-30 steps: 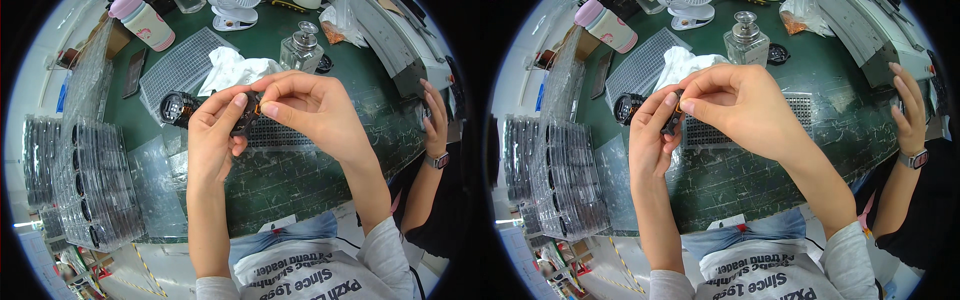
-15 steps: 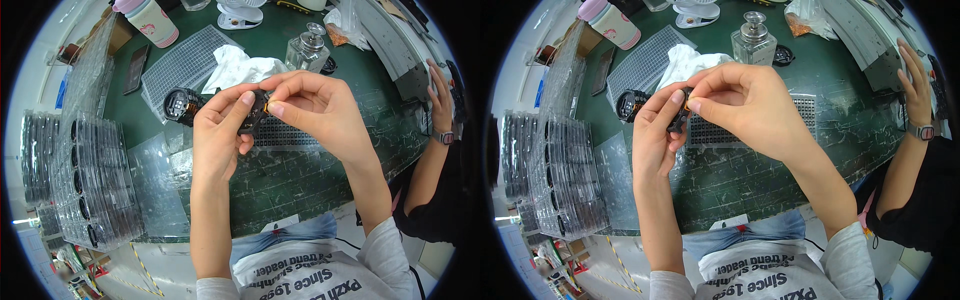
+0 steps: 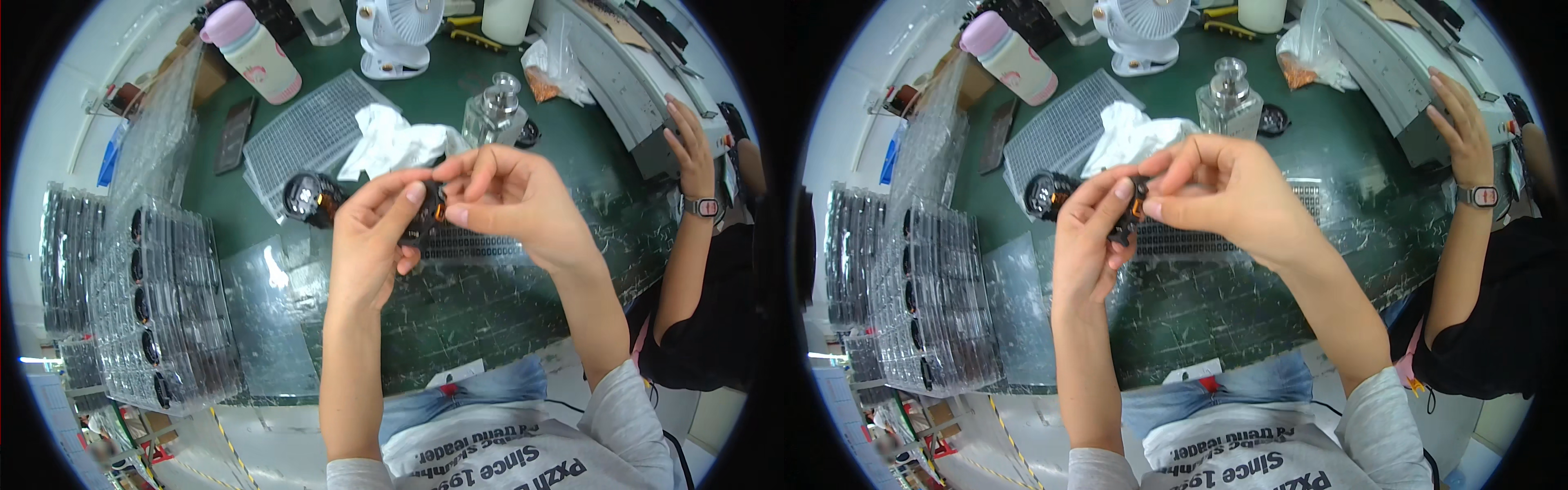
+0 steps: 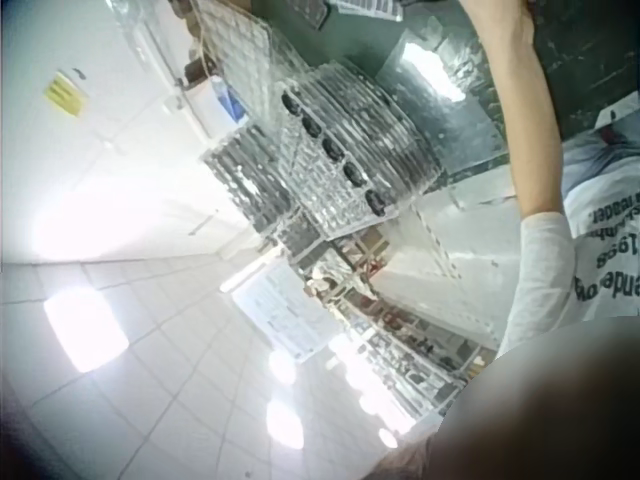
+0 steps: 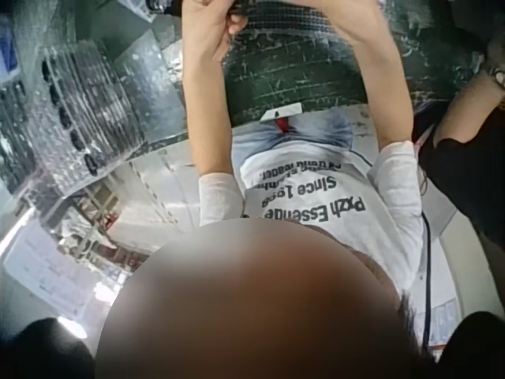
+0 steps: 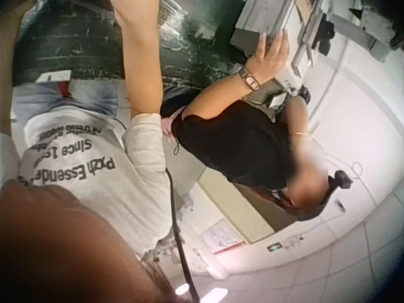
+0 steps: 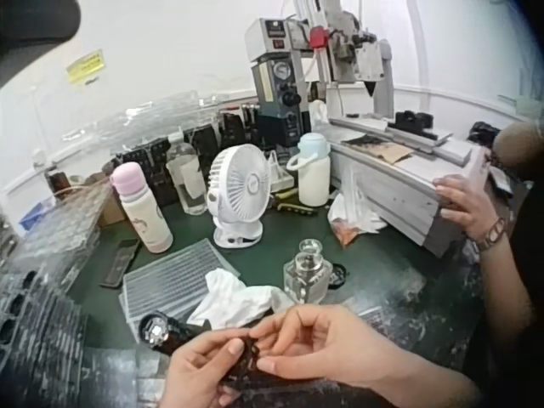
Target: Cleaning and inspecting electronic fan components at an assembly station.
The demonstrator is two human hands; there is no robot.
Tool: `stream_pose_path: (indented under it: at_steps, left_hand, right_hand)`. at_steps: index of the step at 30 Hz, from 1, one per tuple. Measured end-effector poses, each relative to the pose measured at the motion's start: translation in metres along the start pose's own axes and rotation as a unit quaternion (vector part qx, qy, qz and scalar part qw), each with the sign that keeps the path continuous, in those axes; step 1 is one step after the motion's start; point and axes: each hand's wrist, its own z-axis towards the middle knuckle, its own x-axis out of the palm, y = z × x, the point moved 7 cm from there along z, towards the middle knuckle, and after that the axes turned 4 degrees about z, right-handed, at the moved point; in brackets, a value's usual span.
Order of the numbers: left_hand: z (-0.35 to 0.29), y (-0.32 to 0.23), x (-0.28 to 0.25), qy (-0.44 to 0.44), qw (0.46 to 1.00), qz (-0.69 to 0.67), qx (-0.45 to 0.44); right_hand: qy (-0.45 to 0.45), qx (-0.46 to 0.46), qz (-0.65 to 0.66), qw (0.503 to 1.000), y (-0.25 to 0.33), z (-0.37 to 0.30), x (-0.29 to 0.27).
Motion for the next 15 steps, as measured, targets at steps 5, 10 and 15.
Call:
stream_pose_path:
  at_steps: [5,10,15]
  left_hand:
    - [-0.002,-0.002,-0.002,0.000,0.999,0.047,0.023]
    - [-0.011,-0.023,-0.020,-0.024,0.995,0.087,0.037]
    - [-0.018,-0.041,-0.054,-0.114,0.988,0.003,0.105]
  right_hand:
    - [0.002,0.033,0.051,0.998,-0.009,0.000,-0.001]
    - [0.043,0.032,-0.126,0.991,-0.010,0.005,-0.008]
    - [-0.068,-0.149,-0.475,0.865,-0.011,0.015,-0.009]
